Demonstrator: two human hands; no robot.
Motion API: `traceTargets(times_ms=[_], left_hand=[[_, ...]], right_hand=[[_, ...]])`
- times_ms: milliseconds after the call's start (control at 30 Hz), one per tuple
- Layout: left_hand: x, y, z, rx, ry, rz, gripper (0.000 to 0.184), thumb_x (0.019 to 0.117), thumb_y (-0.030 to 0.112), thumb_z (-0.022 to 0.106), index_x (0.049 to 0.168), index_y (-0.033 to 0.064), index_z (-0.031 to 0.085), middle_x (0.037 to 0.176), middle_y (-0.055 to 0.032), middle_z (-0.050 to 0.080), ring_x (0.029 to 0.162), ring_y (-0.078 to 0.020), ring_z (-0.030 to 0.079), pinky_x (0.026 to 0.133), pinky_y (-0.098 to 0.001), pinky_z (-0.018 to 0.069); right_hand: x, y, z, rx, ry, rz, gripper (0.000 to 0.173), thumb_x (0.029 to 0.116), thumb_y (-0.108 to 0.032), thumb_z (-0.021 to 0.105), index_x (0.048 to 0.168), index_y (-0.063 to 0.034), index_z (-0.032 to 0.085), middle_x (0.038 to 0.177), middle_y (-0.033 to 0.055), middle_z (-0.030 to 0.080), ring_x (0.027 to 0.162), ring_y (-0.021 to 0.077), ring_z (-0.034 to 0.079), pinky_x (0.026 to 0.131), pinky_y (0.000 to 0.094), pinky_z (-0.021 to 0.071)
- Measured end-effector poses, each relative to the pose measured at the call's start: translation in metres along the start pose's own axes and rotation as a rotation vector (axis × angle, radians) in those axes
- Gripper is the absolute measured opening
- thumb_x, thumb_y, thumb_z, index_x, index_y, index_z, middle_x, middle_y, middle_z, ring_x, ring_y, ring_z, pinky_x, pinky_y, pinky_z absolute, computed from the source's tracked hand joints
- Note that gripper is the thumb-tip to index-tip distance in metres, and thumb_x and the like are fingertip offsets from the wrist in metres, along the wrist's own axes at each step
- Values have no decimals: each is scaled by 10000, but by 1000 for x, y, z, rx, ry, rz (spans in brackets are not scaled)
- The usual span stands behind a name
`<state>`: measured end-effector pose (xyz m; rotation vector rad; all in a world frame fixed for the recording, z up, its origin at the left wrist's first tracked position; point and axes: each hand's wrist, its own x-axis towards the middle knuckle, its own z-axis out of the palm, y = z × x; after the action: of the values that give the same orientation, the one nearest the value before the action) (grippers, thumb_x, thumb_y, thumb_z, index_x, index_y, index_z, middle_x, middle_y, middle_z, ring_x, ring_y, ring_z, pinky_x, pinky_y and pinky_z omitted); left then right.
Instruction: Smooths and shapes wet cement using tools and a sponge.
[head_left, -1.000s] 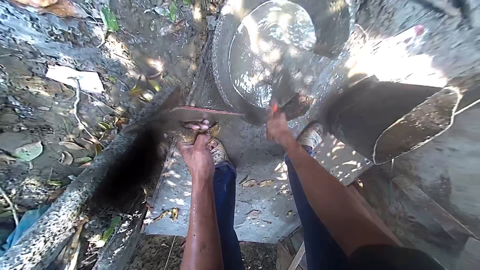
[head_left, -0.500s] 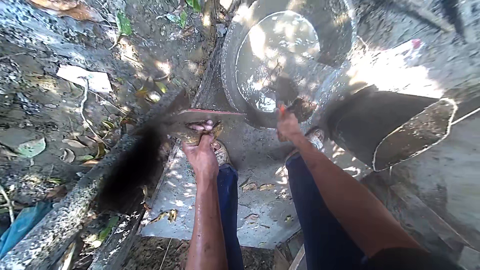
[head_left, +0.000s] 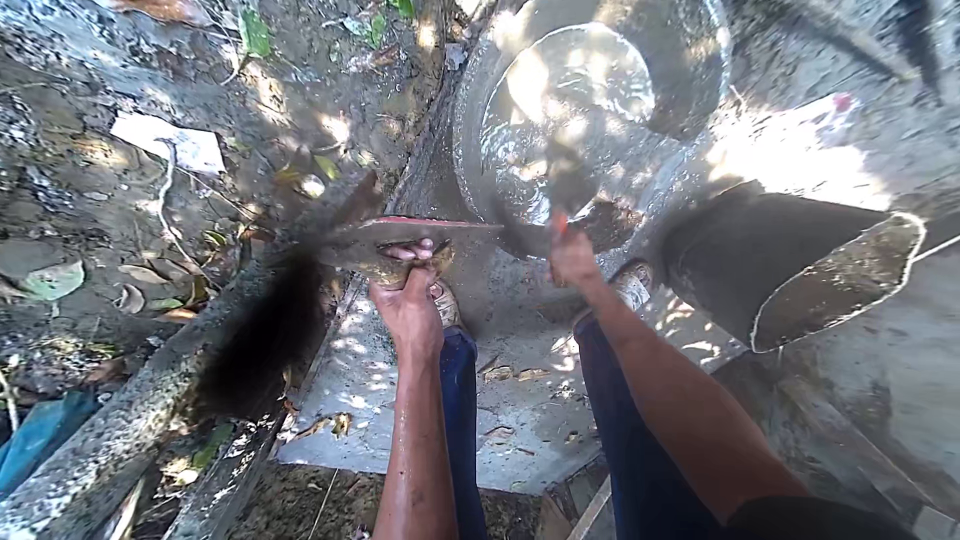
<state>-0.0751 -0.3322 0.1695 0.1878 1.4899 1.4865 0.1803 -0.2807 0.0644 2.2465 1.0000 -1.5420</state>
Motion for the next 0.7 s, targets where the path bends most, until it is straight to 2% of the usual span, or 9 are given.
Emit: traceTargets(times_ms=[33, 133, 233, 300, 400, 533, 600, 667, 700], left_hand=[[-2, -1, -2, 11, 7, -17, 303, 841, -89, 566, 1089, 84, 573, 1083, -102, 670, 1068, -257, 656, 923, -462, 563], [-4, -1, -5, 35, 26, -61, 305, 835, -86, 542, 1089, 81, 563, 1084, -106, 672, 1065, -257, 657, 913, -459, 562], [-3, -1, -6, 66, 30, -59, 308, 835, -87, 546, 1098, 72, 565, 1090, -110, 675, 1065, -257, 660, 909, -456, 565], [1, 1, -3, 73, 19, -25, 296, 837, -95, 546, 1091, 56, 572, 1088, -120, 675, 1066, -268, 658, 933, -471, 556], [2, 4, 4, 65, 7, 1, 292, 838, -102, 546, 1083, 55, 582, 1094, -117, 676, 1066, -264, 658, 929, -461, 558], [1, 1, 3, 35, 4, -22, 296, 823, -105, 562, 1066, 63, 582, 1070, -114, 678, 1056, -262, 660, 924, -463, 561], [0, -1, 0, 49, 7, -37, 282, 820, -101, 558, 1054, 53, 584, 1072, -128, 681, 1065, -279, 662, 934, -483, 557], [1, -1, 1, 81, -4, -34, 284, 826, -90, 555, 1073, 46, 583, 1096, -137, 675, 1071, -284, 658, 925, -481, 559], [1, 0, 2, 94, -1, -31, 290, 832, -94, 559, 1085, 45, 583, 1104, -137, 675, 1070, -282, 659, 922, -476, 562]], right_hand=[[11, -12, -14, 27, 65, -32, 688, 1071, -600, 333, 1190, 20, 605, 813, 181, 683, 628, 309, 700, 628, 538, 619], [47, -55, -31, 251, 194, -43, 629, 1083, -551, 345, 1242, 16, 565, 856, 150, 663, 607, 257, 674, 614, 485, 619], [43, -63, 12, 303, 125, 3, 599, 1094, -536, 340, 1303, -6, 525, 838, 146, 632, 574, 254, 652, 569, 469, 615], [28, -46, 35, 140, 17, 37, 624, 1089, -545, 331, 1221, 8, 588, 834, 185, 675, 606, 304, 693, 601, 517, 622], [10, -39, 4, 57, -33, 57, 640, 1075, -586, 359, 1206, -7, 600, 848, 170, 671, 617, 289, 687, 619, 504, 618], [44, -75, -40, 171, 115, -48, 606, 1080, -551, 372, 1282, -14, 565, 902, 156, 655, 641, 253, 677, 635, 487, 618], [53, -86, -20, 160, 104, -41, 574, 1094, -516, 359, 1296, -18, 559, 931, 166, 656, 646, 260, 685, 621, 480, 622], [37, -72, 15, 52, -3, -5, 584, 1104, -497, 331, 1292, 5, 565, 943, 209, 680, 689, 314, 707, 656, 519, 619], [24, -59, 29, 11, -64, 19, 598, 1099, -512, 331, 1246, 7, 588, 890, 204, 683, 650, 312, 703, 628, 516, 619]])
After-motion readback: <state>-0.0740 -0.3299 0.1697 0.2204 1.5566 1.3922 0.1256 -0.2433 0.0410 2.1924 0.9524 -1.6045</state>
